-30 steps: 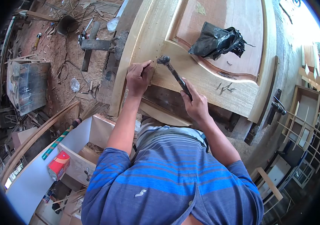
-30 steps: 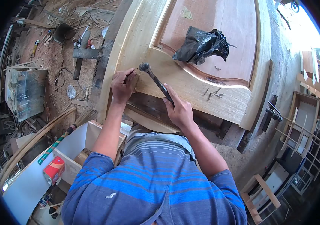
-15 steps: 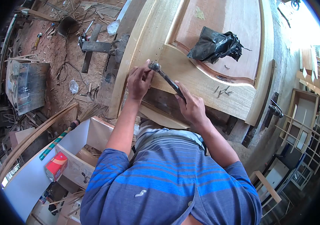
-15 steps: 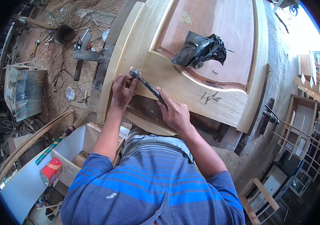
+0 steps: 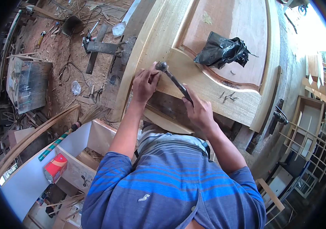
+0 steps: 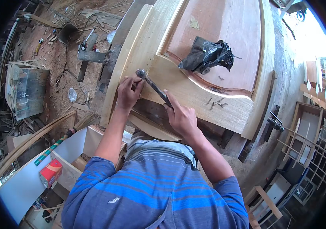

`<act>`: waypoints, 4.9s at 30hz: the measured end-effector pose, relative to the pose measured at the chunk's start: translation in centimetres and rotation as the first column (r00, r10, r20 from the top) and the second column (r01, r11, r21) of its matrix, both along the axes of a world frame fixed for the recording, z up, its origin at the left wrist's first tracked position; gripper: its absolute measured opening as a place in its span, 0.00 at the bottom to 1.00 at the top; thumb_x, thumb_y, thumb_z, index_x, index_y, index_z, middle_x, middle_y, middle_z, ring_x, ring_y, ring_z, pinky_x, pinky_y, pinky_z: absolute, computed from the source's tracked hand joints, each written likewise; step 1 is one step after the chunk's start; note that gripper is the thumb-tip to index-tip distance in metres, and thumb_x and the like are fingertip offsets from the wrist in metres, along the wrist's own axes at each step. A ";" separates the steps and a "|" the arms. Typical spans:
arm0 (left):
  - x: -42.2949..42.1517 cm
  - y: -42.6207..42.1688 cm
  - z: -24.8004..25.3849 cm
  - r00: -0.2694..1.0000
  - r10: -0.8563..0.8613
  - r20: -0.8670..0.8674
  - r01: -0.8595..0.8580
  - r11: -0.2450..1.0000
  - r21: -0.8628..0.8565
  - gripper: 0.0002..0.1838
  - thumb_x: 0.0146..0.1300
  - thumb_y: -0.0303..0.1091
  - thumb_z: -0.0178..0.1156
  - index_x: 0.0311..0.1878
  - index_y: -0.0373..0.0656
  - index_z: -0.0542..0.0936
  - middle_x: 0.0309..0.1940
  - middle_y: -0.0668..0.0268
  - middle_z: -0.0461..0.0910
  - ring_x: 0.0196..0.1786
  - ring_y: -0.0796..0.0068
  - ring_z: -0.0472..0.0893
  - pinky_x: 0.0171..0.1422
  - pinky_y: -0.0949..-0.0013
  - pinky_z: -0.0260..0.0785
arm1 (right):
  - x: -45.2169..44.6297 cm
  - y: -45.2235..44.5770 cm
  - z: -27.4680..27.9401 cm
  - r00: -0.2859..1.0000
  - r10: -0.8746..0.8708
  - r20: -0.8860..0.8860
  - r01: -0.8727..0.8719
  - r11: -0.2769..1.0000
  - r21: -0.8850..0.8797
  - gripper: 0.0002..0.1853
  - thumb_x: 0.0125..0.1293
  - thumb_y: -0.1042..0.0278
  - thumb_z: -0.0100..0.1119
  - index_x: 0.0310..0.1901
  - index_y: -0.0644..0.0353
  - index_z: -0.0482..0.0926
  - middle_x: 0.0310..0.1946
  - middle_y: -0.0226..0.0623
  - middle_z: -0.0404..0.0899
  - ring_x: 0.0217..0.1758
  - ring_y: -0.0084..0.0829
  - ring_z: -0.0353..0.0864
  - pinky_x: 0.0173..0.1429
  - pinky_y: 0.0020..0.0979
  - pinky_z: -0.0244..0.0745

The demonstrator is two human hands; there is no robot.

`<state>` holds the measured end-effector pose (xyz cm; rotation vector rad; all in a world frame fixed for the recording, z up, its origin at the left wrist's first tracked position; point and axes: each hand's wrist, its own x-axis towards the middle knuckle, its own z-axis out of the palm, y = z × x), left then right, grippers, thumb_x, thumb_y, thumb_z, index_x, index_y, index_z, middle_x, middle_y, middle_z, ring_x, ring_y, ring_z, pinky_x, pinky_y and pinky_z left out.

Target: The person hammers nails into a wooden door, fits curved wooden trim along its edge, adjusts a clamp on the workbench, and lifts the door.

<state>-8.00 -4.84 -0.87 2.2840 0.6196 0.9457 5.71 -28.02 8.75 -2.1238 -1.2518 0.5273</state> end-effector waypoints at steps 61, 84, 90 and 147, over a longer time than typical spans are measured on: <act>8.4 -8.7 4.6 0.909 -0.163 -0.384 0.206 0.976 0.072 0.13 0.70 0.31 0.72 0.57 0.44 0.89 0.49 0.58 0.90 0.54 0.49 0.88 0.63 0.50 0.79 | 1.1 -20.2 -3.7 0.847 -0.505 -0.166 0.530 0.829 0.181 0.28 0.79 0.65 0.69 0.78 0.49 0.77 0.52 0.52 0.91 0.48 0.56 0.93 0.47 0.48 0.88; 21.8 -28.3 6.4 0.942 -0.148 -0.302 0.063 0.960 -0.273 0.05 0.73 0.27 0.62 0.48 0.37 0.82 0.39 0.53 0.88 0.43 0.56 0.90 0.51 0.55 0.82 | 12.4 -39.8 -2.6 0.738 -0.665 -0.115 0.675 0.723 0.149 0.31 0.80 0.66 0.66 0.81 0.49 0.73 0.51 0.54 0.91 0.50 0.58 0.93 0.51 0.50 0.88; 28.2 -35.4 4.7 0.909 -0.416 -0.030 0.331 0.764 -0.553 0.10 0.76 0.24 0.66 0.57 0.39 0.87 0.50 0.64 0.89 0.54 0.75 0.88 0.65 0.69 0.81 | 12.9 -39.4 -1.9 0.722 -0.670 -0.173 0.677 0.736 -0.021 0.33 0.82 0.69 0.60 0.85 0.50 0.65 0.52 0.61 0.90 0.54 0.64 0.91 0.56 0.55 0.85; 35.1 -38.1 2.2 0.857 -0.514 0.034 0.504 0.823 -0.262 0.25 0.65 0.19 0.59 0.67 0.40 0.82 0.56 0.52 0.85 0.62 0.50 0.84 0.75 0.51 0.77 | 15.3 -36.9 -0.5 0.734 -0.676 -0.068 0.675 0.716 0.177 0.36 0.84 0.72 0.57 0.89 0.41 0.62 0.67 0.58 0.84 0.60 0.60 0.89 0.57 0.48 0.86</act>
